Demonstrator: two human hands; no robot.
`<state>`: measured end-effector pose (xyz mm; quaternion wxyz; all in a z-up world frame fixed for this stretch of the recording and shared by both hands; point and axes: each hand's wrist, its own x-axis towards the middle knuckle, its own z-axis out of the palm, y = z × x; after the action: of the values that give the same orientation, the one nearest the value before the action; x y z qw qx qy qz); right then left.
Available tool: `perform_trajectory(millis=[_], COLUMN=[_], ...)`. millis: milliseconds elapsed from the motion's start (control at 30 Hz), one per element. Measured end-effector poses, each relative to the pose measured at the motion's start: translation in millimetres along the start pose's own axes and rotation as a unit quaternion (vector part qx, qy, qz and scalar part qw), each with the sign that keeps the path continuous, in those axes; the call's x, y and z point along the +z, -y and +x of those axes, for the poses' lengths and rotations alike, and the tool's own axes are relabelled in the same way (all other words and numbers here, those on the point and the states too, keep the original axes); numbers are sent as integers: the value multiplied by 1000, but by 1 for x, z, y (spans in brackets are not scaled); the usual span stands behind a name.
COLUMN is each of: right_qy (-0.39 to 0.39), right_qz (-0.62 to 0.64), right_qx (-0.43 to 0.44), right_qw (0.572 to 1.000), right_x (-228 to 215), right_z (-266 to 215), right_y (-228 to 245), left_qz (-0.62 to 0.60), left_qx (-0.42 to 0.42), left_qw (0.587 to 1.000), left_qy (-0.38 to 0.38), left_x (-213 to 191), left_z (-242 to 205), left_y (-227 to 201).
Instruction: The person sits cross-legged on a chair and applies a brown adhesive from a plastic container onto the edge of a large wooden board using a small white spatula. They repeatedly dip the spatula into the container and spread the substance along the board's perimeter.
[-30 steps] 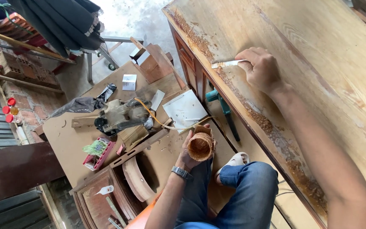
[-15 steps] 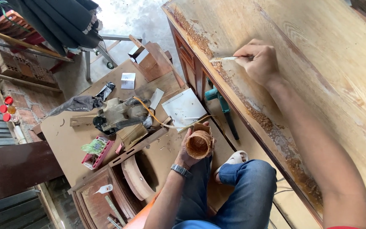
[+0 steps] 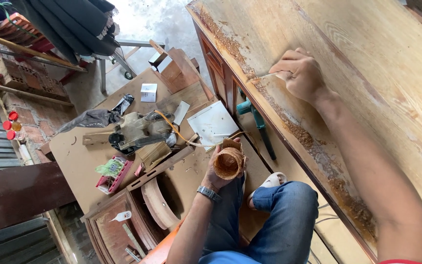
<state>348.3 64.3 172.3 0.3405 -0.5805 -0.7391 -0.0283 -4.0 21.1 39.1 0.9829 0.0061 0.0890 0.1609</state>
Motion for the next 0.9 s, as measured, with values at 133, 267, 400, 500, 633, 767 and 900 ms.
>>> perform_trajectory(millis=[133, 267, 400, 500, 633, 767, 900], right_qy=[-6, -12, 8, 14, 19, 14, -9], right_qz=[23, 30, 26, 31, 37, 37, 41], right_qx=[52, 73, 99, 123, 126, 142, 186], right_qw=[998, 997, 995, 992, 991, 989, 982], right_x=[12, 18, -6, -15, -21, -23, -34], right_z=[-26, -48, -44, -50, -59, -68, -58], right_y=[-20, -35, -2, 7, 16, 25, 63], left_qz=[6, 18, -6, 18, 11, 5, 1], left_qx=[9, 10, 11, 8, 9, 4, -3], left_qw=[999, 999, 999, 999, 999, 999, 1000], left_qy=[33, 48, 41, 38, 42, 43, 26], left_x=[-29, -48, -44, -47, -45, -41, -43], left_z=[7, 11, 10, 11, 10, 11, 10], left_y=[3, 1, 2, 2, 2, 1, 2])
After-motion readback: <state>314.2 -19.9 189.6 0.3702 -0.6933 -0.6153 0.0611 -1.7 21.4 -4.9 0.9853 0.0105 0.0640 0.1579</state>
